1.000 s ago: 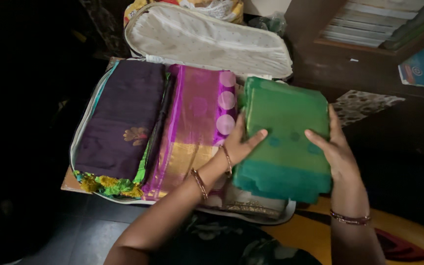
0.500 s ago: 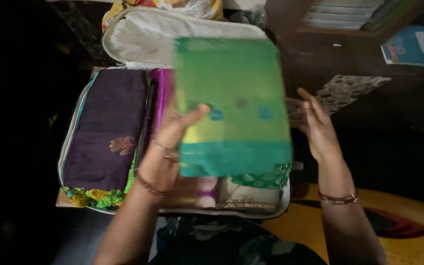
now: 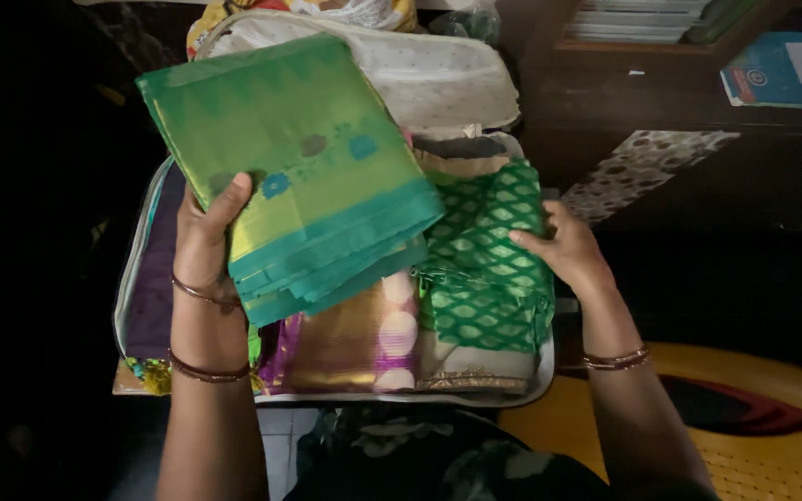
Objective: The person folds several colorful sarees and places them one by one into an open suitcase. They smooth each piece, arrange them neatly, and finally close and fasten the suitcase.
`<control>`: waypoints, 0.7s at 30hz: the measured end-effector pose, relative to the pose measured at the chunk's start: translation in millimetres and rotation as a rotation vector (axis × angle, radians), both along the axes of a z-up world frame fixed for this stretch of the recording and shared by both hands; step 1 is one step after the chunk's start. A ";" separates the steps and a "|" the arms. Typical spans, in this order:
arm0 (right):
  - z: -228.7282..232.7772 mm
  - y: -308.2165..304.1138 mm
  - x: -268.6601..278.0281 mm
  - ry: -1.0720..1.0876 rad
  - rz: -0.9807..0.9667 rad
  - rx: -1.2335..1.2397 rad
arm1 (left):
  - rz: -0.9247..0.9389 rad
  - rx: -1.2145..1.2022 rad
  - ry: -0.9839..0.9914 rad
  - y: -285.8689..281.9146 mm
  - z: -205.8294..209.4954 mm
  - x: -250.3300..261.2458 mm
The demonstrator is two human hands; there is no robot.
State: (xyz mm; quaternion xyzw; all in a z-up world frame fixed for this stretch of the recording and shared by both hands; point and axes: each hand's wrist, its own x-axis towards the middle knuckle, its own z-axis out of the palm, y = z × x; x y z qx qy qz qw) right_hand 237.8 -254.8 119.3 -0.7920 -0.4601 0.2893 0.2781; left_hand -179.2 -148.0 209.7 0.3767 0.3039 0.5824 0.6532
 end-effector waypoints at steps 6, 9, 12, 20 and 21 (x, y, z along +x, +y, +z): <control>6.4 -15.6 -13.6 0.593 0.071 0.238 | -0.055 0.041 -0.015 2.7 -0.4 9.4; 47.2 -37.7 -4.2 0.706 0.036 0.350 | -0.035 -0.025 0.075 5.7 0.4 22.9; 109.8 -74.0 11.3 0.368 0.019 0.461 | -0.110 0.013 0.107 6.4 -9.1 46.6; 203.6 -137.5 8.1 -0.190 0.070 0.436 | -0.550 -0.015 0.289 -2.3 -125.8 151.1; 205.5 -141.1 12.0 -0.184 0.065 0.417 | -0.619 -0.004 0.320 -2.8 -147.7 166.6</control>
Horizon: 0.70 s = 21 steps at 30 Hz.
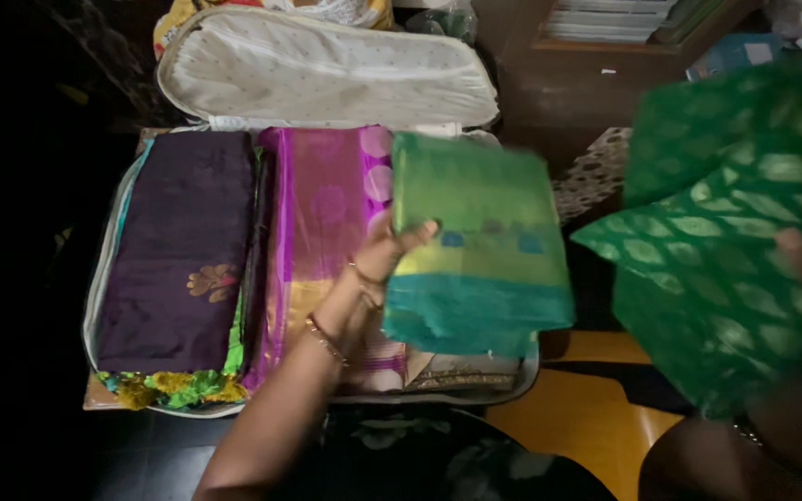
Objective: The person folds several colorful sarees and places them one by one into an open suitcase. They smooth each piece, arrange them neatly, and finally close and fasten the suitcase.
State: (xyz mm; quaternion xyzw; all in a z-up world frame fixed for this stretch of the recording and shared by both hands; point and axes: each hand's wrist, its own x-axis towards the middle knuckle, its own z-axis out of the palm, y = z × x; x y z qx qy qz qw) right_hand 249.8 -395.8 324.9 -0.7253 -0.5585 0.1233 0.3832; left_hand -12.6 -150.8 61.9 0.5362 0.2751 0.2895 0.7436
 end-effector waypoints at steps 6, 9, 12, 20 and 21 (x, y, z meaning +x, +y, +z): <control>-26.0 22.8 39.8 0.475 -0.047 0.014 | -0.083 -0.043 -0.164 -2.7 -83.5 20.2; -73.0 75.1 34.6 0.838 0.012 -0.049 | -0.034 -0.123 -0.202 -8.9 -79.2 7.9; -136.1 125.1 2.1 0.933 0.129 -0.217 | -0.004 -0.277 -0.356 -21.6 -57.6 -1.4; -175.8 126.6 -34.6 0.225 -0.022 -0.320 | 0.106 -0.486 -0.340 -39.9 4.5 -15.8; -171.8 124.7 -34.3 0.048 -0.049 -0.364 | 0.121 -0.510 -0.358 -40.9 9.4 -14.7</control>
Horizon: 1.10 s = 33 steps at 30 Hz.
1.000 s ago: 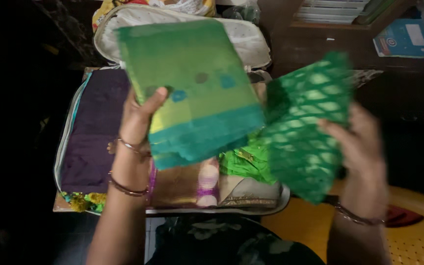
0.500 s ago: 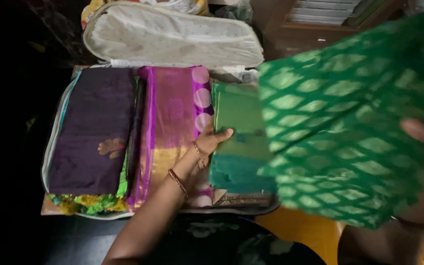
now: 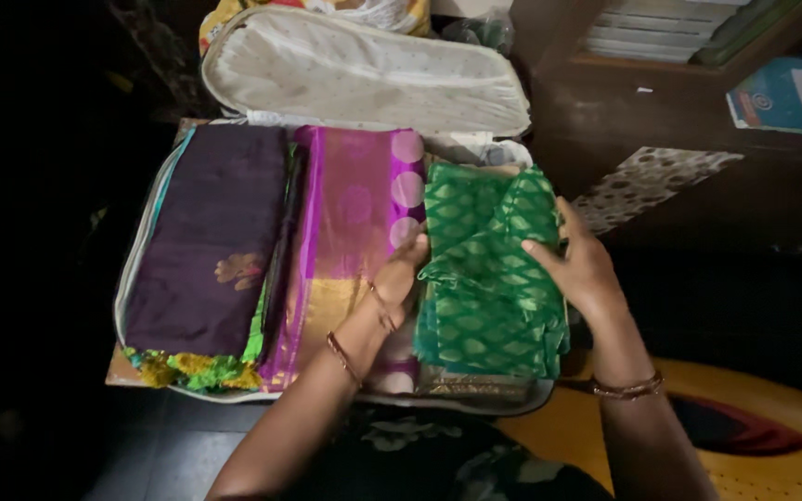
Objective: The person folds several colorful sarees and places them one by one into an open suitcase. They smooth each piece, arrange them neatly, and finally close and fasten the suitcase.
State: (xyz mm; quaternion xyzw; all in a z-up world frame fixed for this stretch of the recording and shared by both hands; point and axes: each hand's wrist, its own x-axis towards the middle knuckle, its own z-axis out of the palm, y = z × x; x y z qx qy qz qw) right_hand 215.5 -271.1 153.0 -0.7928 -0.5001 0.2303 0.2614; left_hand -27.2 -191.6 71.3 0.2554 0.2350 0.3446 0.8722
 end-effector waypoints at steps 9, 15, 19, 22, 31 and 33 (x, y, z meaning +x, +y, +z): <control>-15.8 10.5 8.9 -0.124 0.202 0.199 | 0.168 0.939 0.498 4.8 1.1 14.7; -48.4 16.8 -14.9 -0.222 0.185 0.117 | 0.012 1.019 1.130 -23.6 42.4 6.1; -59.1 18.8 -15.0 -0.253 0.217 0.152 | -0.038 1.263 1.544 -19.7 61.8 12.9; -60.0 25.0 -10.2 -0.202 0.222 0.103 | 0.192 1.437 1.467 -8.6 68.2 15.8; -42.1 18.0 7.3 0.108 0.172 0.203 | -0.153 1.509 1.589 15.4 64.5 73.3; -43.7 17.7 3.4 0.007 0.202 0.193 | -0.301 1.541 1.667 16.2 56.6 81.1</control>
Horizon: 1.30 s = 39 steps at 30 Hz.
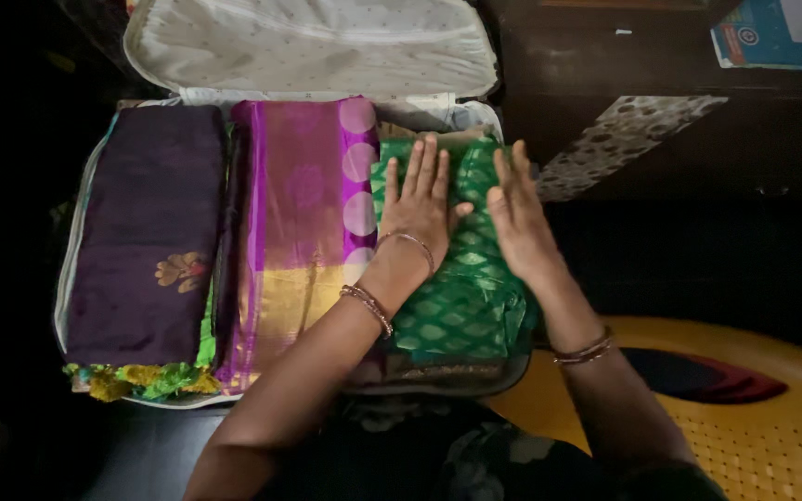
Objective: The person folds several colorful sarees and places them one by one into an open suitcase. They smooth each piece, arrange them neatly, and finally close and fasten the suitcase.
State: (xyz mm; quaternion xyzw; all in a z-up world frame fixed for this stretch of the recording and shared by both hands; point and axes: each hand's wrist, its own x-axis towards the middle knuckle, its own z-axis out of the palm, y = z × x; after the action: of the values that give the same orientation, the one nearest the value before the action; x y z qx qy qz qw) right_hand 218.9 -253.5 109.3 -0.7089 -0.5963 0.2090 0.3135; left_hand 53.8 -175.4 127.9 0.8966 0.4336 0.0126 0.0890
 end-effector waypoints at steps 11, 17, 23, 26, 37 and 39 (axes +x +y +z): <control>-19.4 13.5 -12.2 -0.431 0.110 -0.056 | 0.004 -0.095 0.023 3.2 -23.1 -7.8; -26.6 27.3 -7.6 -0.345 0.099 -0.063 | -0.004 -0.108 -0.075 14.6 -49.4 -4.7; -2.6 15.1 -11.6 -0.380 0.100 -0.023 | -0.033 -0.348 -0.661 34.7 -77.8 -22.7; 19.6 -4.5 -24.7 -0.488 0.231 0.144 | -0.072 -0.678 -1.051 60.3 -80.9 -40.2; 22.4 -0.2 -61.6 -0.305 0.376 -0.069 | -0.079 -1.085 -1.348 60.2 -65.2 -55.4; 26.5 1.8 -51.6 -0.089 0.321 -0.057 | -0.095 -1.145 -1.413 59.1 -60.9 -59.1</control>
State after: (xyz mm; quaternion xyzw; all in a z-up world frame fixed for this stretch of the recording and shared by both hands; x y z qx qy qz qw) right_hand 167.2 -251.6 135.9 -0.6218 -0.7089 0.2416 0.2291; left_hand -5.2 -116.3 67.0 0.5158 0.1809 0.3380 0.7662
